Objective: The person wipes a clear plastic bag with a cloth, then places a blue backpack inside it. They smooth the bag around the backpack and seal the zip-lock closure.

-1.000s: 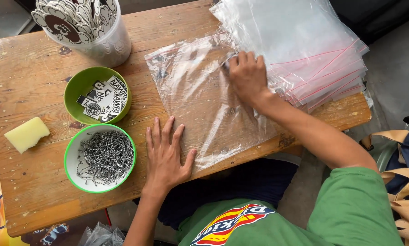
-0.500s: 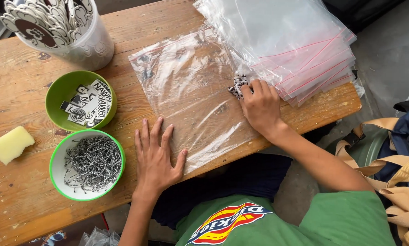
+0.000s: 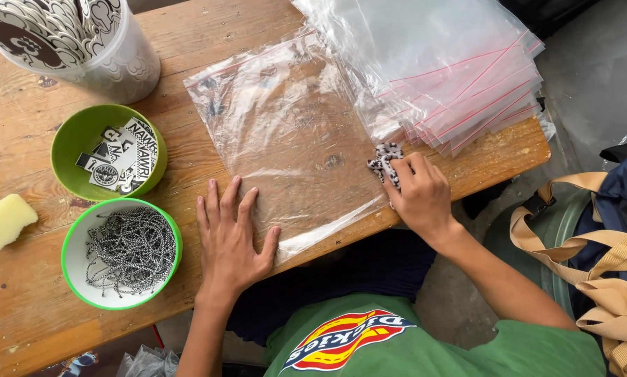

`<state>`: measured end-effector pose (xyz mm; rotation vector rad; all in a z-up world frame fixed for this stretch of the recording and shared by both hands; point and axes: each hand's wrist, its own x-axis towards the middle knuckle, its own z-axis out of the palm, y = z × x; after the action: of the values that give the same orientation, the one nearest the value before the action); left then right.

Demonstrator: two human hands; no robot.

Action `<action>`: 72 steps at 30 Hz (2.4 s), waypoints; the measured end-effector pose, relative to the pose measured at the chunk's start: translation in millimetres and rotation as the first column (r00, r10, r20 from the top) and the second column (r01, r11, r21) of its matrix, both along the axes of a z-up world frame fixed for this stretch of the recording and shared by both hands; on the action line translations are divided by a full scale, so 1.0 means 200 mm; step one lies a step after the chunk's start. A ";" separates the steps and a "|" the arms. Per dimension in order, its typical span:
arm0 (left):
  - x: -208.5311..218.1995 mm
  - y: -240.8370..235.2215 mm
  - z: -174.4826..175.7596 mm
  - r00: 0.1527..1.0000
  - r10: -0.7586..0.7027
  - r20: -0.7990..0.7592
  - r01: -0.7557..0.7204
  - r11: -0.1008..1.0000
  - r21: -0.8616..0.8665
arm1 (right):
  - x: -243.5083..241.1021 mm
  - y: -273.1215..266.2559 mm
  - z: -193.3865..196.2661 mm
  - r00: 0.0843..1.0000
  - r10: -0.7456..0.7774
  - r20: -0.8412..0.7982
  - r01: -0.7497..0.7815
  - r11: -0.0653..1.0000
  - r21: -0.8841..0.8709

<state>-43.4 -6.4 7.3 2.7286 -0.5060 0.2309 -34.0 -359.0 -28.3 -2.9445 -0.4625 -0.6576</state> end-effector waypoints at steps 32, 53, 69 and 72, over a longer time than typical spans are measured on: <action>0.01 0.08 0.00 0.990 -0.096 -0.108 0.046 0.919 -0.391 | 0.05 0.69 0.37 0.501 0.826 -0.259 -0.608 0.548 0.575; -0.02 0.05 0.02 0.993 -0.113 -0.029 0.105 0.977 -0.187 | 1.24 1.23 0.01 0.797 0.603 0.044 -0.605 0.795 0.052; 0.01 0.04 0.04 0.992 -0.117 -0.055 0.109 0.985 -0.131 | 0.89 0.91 0.19 0.786 0.618 0.008 -0.617 0.784 0.063; 0.01 0.03 0.06 0.992 -0.104 -0.074 0.096 0.989 -0.111 | 1.14 0.69 0.14 0.885 0.455 0.103 -0.458 0.889 0.012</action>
<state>-40.5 0.2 18.6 2.5881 -0.5887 0.1189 194.0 -220.5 -1.1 -2.6201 -1.0968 -0.7315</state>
